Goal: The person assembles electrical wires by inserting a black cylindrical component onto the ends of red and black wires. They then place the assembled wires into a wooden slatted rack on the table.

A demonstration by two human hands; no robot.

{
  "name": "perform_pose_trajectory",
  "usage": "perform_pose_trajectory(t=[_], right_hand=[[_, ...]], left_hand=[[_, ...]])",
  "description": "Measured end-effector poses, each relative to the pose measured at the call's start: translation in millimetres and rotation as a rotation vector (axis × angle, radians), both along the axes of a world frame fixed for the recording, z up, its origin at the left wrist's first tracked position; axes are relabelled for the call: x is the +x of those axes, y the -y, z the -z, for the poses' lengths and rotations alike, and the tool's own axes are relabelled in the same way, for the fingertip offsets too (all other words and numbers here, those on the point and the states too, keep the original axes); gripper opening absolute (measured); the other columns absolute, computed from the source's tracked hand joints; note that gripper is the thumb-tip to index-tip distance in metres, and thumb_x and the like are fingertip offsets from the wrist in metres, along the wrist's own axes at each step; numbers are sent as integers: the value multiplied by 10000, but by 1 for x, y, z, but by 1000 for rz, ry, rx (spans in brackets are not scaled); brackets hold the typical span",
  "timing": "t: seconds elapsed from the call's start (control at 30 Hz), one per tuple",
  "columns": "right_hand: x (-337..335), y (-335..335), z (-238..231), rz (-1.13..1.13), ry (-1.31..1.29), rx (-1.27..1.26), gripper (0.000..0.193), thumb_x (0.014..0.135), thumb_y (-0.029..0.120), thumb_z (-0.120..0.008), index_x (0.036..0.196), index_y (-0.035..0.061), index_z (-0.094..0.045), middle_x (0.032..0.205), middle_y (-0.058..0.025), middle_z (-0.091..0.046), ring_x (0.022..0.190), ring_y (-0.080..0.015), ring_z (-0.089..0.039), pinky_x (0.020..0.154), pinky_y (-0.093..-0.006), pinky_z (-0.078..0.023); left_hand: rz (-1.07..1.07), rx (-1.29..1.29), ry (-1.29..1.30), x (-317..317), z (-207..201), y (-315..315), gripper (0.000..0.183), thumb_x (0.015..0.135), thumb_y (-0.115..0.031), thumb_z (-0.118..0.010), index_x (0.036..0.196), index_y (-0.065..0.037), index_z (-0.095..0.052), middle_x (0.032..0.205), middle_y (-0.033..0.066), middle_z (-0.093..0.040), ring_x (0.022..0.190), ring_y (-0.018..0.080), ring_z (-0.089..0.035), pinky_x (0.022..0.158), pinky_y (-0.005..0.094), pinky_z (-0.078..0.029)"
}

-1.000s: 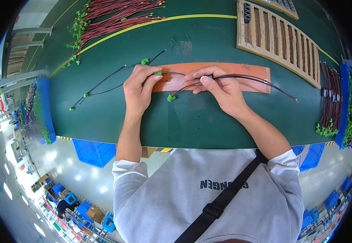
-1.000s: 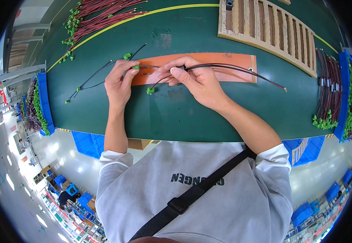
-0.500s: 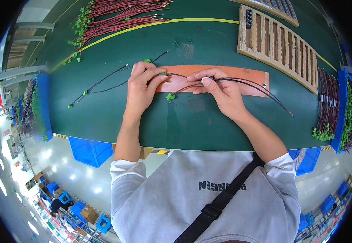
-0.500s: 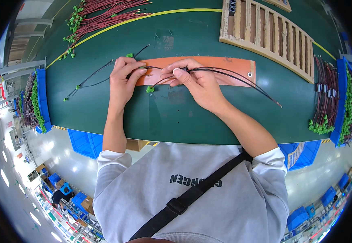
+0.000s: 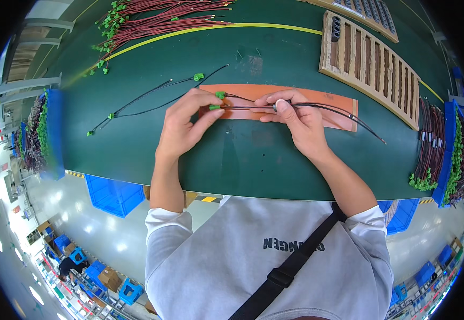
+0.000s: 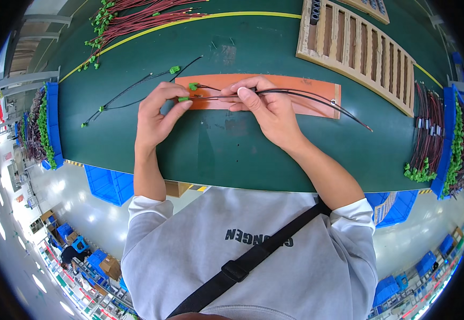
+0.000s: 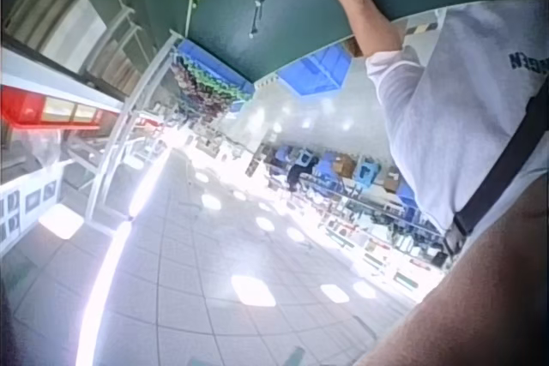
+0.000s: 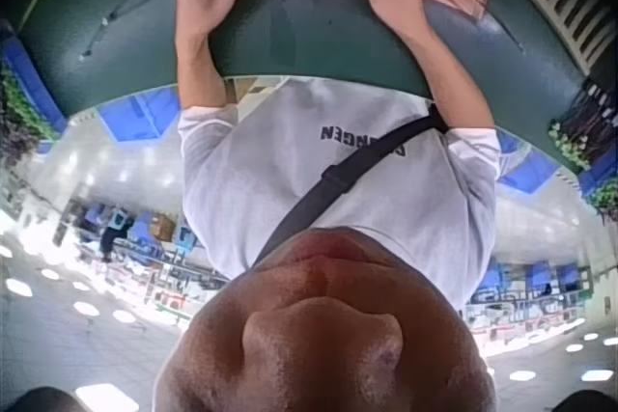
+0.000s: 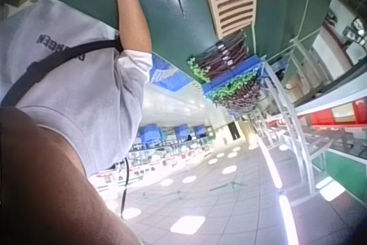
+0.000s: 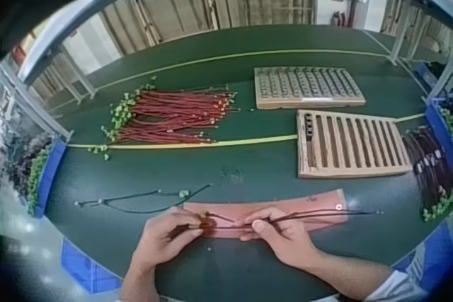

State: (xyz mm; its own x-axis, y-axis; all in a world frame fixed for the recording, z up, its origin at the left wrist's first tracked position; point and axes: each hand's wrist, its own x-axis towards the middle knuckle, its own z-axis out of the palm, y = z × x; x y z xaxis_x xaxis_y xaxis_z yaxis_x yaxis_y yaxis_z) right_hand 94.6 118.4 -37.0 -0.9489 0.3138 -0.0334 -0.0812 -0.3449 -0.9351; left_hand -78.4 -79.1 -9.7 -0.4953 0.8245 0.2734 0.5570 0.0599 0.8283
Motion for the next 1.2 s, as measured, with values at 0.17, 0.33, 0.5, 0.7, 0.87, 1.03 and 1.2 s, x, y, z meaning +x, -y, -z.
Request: perform_pose_trajectory(t=[0.17,0.33,0.5,0.7,0.87,1.03,1.2], right_hand=[[0,-4,3,-38,-41,-1,265,1096,208,-498,1206,-20,-576,1220,-151,-671,1078,-196,-677,856,-294,-552],[-1,-3,7,-19,-79,19,245,1092,186,-505,1207,-17,-578,1210,-137,-677,950,-152,-653,797,-275,-531],[0,-6,12,-29,-81,15,214,1078,139,-517,1223,-7,-577,1210,-127,-679,881,-107,-596,759,-259,-498],[0,-7,6,-58,-80,39,217,1060,66,-494,1258,18,-571,1310,-106,-641,910,-83,-553,775,-253,-474],[-3,-7,6,-54,-119,30,254,1055,37,-478,1301,33,-541,1373,-176,-597,871,-116,-536,783,-278,-486],[-5,-7,8,-54,-126,2,277,1062,45,-475,1336,40,-516,1376,-175,-595,905,-122,-550,828,-284,-497],[-4,-8,10,-57,-126,15,265,1065,65,-490,1324,28,-526,1366,-178,-598,929,-129,-562,835,-294,-501]], left_hand=[[97,-5,87,-4,-3,1,183,815,17,-792,975,-9,-706,974,88,-695,810,200,-669,680,301,-547],[14,-6,6,-2,1,-1,184,823,13,-782,992,-4,-712,952,103,-713,842,197,-678,695,301,-552],[-98,-71,-82,1,7,-3,204,782,12,-804,971,5,-728,943,94,-730,866,218,-672,791,333,-542],[-79,-29,-302,-5,10,-8,182,760,-7,-808,923,7,-728,954,103,-725,916,258,-670,823,349,-542],[-88,10,-284,-4,10,-10,162,770,-3,-801,911,7,-721,1005,105,-733,973,267,-676,841,356,-545],[-57,-10,-268,-6,11,-8,156,781,-6,-793,916,9,-717,1023,102,-740,983,271,-680,846,358,-548],[-57,0,-337,-3,8,-9,150,794,1,-777,929,11,-714,1020,108,-737,962,283,-687,835,371,-556]])
